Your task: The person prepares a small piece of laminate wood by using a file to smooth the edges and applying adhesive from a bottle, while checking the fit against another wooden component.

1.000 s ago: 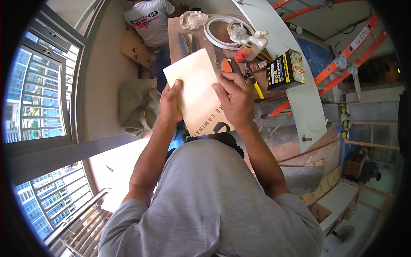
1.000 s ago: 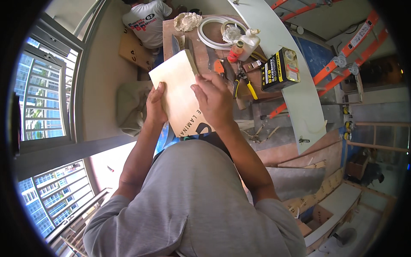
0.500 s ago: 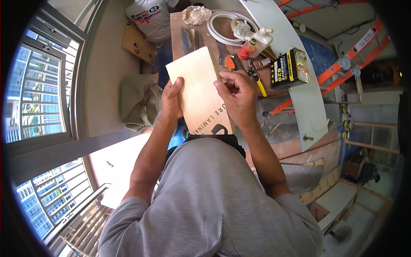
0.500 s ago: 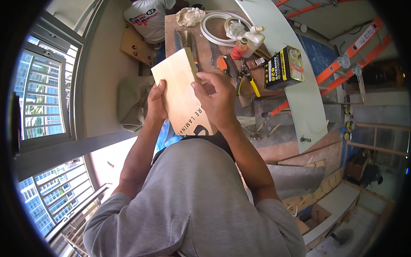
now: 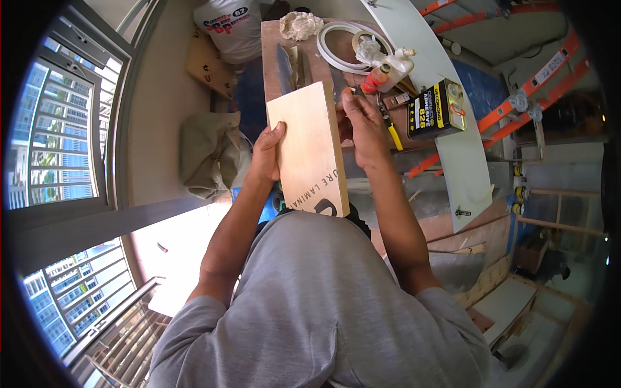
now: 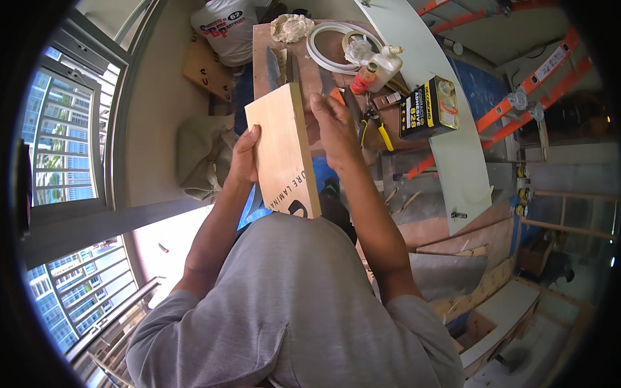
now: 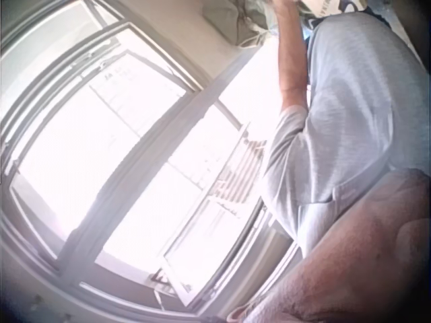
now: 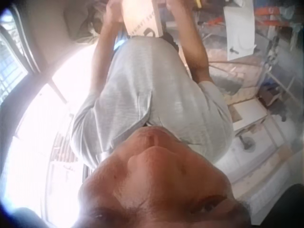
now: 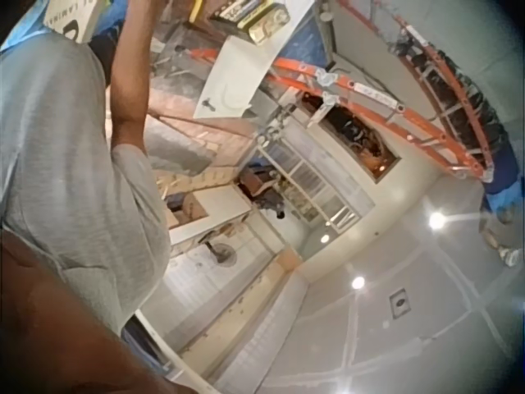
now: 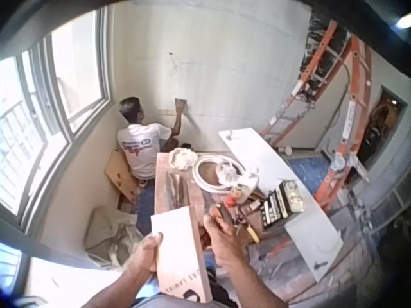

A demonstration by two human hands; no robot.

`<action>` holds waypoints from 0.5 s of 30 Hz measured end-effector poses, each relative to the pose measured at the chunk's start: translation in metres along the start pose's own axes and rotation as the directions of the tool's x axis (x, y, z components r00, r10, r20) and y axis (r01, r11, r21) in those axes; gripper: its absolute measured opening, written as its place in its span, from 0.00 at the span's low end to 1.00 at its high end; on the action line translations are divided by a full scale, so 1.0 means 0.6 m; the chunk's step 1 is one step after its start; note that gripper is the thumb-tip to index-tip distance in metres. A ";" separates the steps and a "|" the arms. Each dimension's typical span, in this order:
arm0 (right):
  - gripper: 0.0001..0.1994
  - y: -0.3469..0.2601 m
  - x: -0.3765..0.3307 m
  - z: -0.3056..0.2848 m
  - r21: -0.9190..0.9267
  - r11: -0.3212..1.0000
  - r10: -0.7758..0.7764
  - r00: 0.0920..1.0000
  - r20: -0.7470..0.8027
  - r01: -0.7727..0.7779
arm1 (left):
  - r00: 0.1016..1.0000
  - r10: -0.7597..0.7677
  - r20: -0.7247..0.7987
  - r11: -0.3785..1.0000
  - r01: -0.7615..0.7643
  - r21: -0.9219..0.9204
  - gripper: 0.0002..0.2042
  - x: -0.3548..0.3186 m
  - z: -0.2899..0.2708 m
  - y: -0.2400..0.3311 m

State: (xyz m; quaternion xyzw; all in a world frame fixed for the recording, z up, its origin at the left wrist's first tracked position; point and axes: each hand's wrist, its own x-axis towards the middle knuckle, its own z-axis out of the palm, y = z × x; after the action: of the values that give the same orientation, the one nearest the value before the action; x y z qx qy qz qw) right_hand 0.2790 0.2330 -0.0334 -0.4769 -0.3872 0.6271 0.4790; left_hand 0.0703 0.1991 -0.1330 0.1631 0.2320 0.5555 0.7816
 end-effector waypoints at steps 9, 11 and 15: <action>0.24 0.008 -0.018 0.026 0.010 0.999 -0.035 0.986 0.161 0.034 | 0.991 -0.094 0.093 0.986 0.105 -0.129 0.30 -0.016 -0.008 -0.031; 0.30 0.002 -0.035 0.031 0.025 1.000 0.012 0.980 0.200 -0.018 | 0.984 -0.119 0.131 0.979 0.138 -0.149 0.31 -0.017 -0.015 -0.030; 0.43 -0.007 -0.072 0.033 0.057 0.998 0.017 0.960 0.279 -0.034 | 0.985 -0.134 0.108 0.974 0.152 -0.170 0.31 -0.022 -0.007 -0.028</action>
State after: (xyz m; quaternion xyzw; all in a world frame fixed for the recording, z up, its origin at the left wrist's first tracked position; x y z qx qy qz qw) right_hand 0.2643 0.1917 -0.0148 -0.3743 -0.4250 0.7056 0.4260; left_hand 0.0781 0.1812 -0.1427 0.1019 0.1550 0.5078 0.8413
